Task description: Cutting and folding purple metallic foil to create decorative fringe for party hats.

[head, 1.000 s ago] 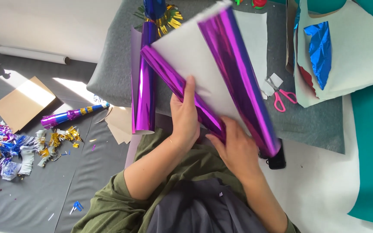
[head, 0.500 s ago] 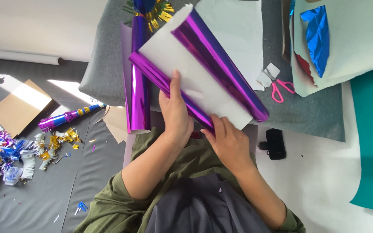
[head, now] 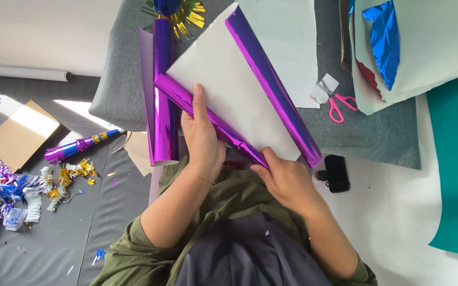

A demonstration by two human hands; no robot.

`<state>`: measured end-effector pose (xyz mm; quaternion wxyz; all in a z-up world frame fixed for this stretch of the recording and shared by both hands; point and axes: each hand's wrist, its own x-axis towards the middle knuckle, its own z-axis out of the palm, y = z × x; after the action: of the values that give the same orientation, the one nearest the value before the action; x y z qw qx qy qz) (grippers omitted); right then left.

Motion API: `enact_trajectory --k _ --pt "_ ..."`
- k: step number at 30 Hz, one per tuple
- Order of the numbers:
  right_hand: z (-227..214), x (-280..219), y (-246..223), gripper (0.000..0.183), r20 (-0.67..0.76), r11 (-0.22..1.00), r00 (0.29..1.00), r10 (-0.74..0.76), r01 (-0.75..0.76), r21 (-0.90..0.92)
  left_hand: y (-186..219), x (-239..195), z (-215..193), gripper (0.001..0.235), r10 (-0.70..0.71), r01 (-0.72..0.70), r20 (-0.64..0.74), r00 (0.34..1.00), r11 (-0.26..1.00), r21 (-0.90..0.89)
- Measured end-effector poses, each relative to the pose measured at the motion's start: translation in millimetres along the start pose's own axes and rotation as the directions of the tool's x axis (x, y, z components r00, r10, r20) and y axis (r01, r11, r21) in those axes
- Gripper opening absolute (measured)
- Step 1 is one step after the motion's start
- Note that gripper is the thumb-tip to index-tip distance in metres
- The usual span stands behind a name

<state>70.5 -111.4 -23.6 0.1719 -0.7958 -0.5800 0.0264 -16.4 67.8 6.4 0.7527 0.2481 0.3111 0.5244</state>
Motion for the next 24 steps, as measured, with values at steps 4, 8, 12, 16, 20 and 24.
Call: enact_trajectory --k 4,8,12,16,20,24 --pt "-33 -2 18 0.035 0.359 0.86 0.933 -0.004 -0.18 0.478 3 11 -16 0.032 0.007 -0.007 0.018 1.0 1.0 0.01" --pt "-17 2 25 0.037 0.212 0.867 0.977 0.032 -0.133 0.48 -5 -11 -1 0.036 -0.037 0.041 0.169 0.985 0.999 -0.019" --pt "-18 9 6 0.04 0.062 0.963 0.998 0.033 -0.048 0.264 -42 -12 -27 0.038 -0.173 0.118 0.227 0.958 0.965 0.235" --pt "-18 4 9 0.046 0.04 0.994 0.998 0.043 -0.047 0.103 -74 24 -68 0.037 -0.123 0.108 0.102 0.987 0.985 0.134" --pt "-19 -4 23 0.044 0.105 0.981 0.993 0.055 -0.073 0.182 6 -4 -9 0.028 -0.001 -0.003 0.058 0.998 0.999 0.053" --pt "4 0 12 0.065 -0.314 0.981 0.932 -0.18 0.147 -0.126 -6 -14 -6 0.033 -0.02 0.017 0.076 0.997 0.999 0.045"
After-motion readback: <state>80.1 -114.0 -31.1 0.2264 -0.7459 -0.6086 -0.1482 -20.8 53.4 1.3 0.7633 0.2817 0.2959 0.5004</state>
